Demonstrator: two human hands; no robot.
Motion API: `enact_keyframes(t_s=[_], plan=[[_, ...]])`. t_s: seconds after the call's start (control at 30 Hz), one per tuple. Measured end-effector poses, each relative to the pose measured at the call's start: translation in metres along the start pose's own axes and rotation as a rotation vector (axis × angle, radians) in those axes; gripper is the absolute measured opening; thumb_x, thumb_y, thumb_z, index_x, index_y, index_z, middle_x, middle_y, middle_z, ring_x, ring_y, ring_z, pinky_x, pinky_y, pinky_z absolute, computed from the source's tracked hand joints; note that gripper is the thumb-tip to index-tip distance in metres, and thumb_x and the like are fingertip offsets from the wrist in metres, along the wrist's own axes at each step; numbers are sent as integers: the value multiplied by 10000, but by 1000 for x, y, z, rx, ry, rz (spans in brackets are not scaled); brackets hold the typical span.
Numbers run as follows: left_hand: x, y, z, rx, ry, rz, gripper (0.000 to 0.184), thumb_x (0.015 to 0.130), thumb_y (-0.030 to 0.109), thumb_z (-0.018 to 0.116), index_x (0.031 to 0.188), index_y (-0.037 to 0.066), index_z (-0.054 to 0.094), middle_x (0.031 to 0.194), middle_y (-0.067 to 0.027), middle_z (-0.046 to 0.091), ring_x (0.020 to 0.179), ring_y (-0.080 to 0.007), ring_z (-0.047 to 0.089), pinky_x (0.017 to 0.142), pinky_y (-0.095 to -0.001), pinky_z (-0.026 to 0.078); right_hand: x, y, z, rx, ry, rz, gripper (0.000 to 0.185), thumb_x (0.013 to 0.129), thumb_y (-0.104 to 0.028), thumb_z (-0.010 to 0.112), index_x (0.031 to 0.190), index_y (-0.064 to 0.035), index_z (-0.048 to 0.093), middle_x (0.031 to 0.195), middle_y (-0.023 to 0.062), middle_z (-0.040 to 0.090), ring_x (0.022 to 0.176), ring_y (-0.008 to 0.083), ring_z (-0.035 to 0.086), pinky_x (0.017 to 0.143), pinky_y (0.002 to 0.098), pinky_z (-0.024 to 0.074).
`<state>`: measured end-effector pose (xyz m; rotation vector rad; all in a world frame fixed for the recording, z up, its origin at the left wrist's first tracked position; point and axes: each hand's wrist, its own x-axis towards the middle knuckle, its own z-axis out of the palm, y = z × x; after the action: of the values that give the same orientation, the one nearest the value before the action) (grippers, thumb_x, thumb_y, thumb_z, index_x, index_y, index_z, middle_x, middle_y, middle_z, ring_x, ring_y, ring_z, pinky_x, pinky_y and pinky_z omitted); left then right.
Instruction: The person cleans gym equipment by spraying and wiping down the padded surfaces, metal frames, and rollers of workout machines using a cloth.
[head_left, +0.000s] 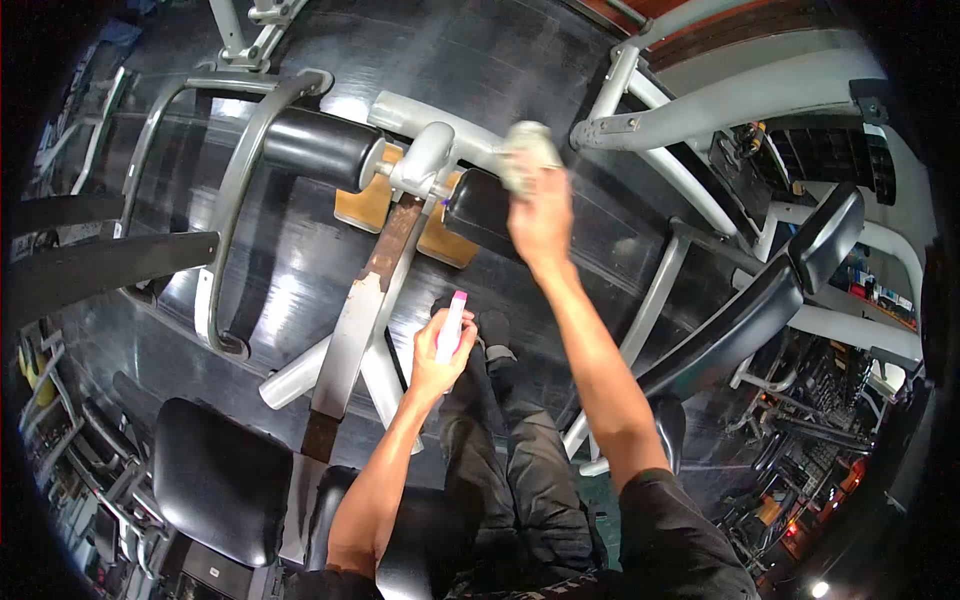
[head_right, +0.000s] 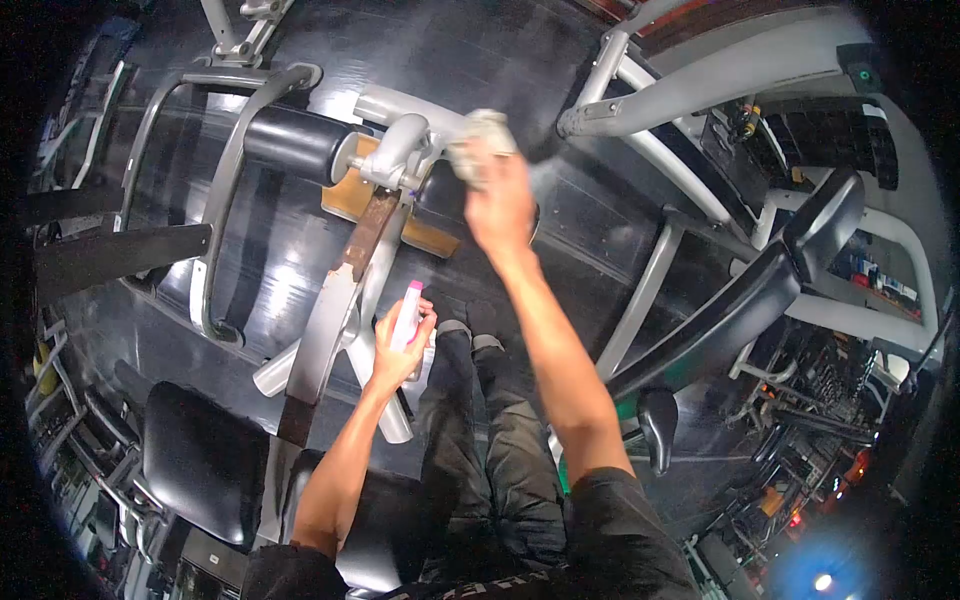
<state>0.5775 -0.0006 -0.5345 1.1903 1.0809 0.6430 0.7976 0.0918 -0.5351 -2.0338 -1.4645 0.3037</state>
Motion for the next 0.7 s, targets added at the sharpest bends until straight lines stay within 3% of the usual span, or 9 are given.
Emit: enact_keyframes(t_s=[0.03,0.1,0.17,0.23,0.33,0.4,0.43,0.57,0.7], plan=[[1,1,0,2,-2,2,155,895,55,674,1029,11,611,795,-19,624,577,-54,560,519,-223,461,5,-10,16,-101,-177,5,554,774,0,594,1289,-202,578,1329,155,525,1236,365,503,1016,416,425],[0,3,-1,-8,14,-100,127,856,2,662,980,4,634,856,-67,674,754,-106,631,680,-269,510,-5,-12,58,-406,-176,-357,536,764,-29,607,1257,-239,606,1330,134,533,1251,340,492,1041,441,388],[2,1,-4,31,18,-84,128,852,-2,665,976,2,634,850,-65,672,738,-104,623,667,-273,505,-16,-6,65,-357,-169,-274,514,786,-30,577,1251,-246,610,1329,123,543,1275,318,476,1066,474,349],[3,2,-6,69,17,7,144,897,45,666,1026,15,611,805,-26,637,583,-61,565,528,-223,470,-26,8,51,-289,-185,-231,542,774,-18,572,1263,-250,605,1318,122,553,1275,312,476,1065,462,355],[4,9,-6,7,19,-36,139,898,38,660,1026,13,612,806,-27,644,580,-61,569,527,-225,471,-67,42,11,-342,-160,-207,618,729,8,587,1279,-272,599,1282,116,567,1262,309,487,1040,459,392],[4,7,-5,-12,40,-51,129,881,23,664,1003,5,626,825,-48,652,659,-85,595,595,-245,485,-91,65,-13,-455,-190,-108,648,688,9,610,1271,-275,604,1273,107,569,1239,303,497,1019,454,414],[4,6,-6,-20,58,-67,120,863,8,669,979,-4,639,844,-69,661,739,-109,621,664,-266,500,-94,69,-26,-440,-198,-23,598,720,15,589,1257,-247,605,1280,128,562,1206,325,527,956,433,464],[6,4,-10,24,76,-77,135,858,9,675,987,-4,641,856,-69,664,746,-109,629,674,-268,504,-68,79,-35,-117,21,451,343,931,-49,503,1270,-98,530,1208,195,586,1112,411,579,901,461,486],[5,-5,-9,44,78,23,135,893,44,668,1015,19,617,807,-19,651,596,-55,579,532,-230,476,-2,32,-13,111,260,85,388,896,-12,518,1280,-67,537,1198,200,593,1119,386,582,939,443,464]])
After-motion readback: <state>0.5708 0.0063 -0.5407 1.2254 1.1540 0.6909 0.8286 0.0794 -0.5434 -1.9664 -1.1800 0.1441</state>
